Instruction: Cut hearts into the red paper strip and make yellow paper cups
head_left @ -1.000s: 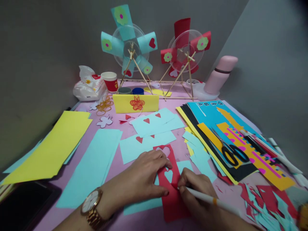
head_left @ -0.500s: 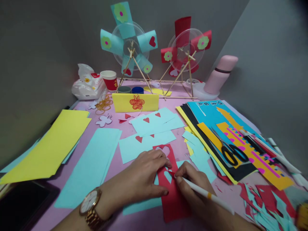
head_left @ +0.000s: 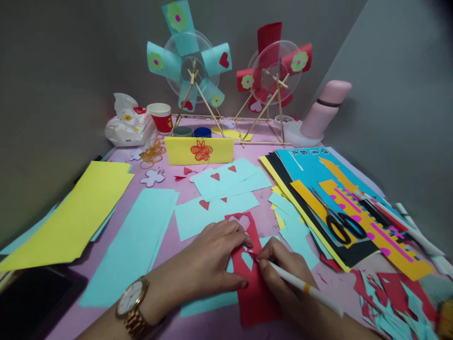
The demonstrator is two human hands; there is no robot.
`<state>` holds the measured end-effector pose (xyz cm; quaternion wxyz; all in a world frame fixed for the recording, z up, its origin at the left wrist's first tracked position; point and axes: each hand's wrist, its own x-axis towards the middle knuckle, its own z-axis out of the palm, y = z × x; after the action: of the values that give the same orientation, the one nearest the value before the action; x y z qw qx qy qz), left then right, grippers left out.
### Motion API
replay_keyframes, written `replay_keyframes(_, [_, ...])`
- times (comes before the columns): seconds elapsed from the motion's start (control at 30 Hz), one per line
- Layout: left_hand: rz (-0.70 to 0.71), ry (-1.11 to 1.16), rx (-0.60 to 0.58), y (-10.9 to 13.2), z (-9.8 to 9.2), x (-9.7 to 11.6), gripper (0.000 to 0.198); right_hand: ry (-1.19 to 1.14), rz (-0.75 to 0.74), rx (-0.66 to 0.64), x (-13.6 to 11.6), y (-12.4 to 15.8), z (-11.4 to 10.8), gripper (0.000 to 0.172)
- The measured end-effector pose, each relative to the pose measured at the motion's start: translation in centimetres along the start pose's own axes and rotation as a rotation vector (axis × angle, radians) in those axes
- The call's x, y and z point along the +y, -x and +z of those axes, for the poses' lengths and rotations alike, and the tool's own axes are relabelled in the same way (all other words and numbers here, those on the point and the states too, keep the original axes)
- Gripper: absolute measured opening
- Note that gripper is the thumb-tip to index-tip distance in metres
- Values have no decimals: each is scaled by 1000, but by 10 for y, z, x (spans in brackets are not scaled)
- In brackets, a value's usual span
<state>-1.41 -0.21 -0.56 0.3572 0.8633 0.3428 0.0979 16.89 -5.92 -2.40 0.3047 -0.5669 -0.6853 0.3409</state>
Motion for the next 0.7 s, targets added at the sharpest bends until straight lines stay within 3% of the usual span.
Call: replay_keyframes(0.7, [-16, 12, -7, 0, 0, 1, 36, 14, 64, 21, -1, 0, -1, 14])
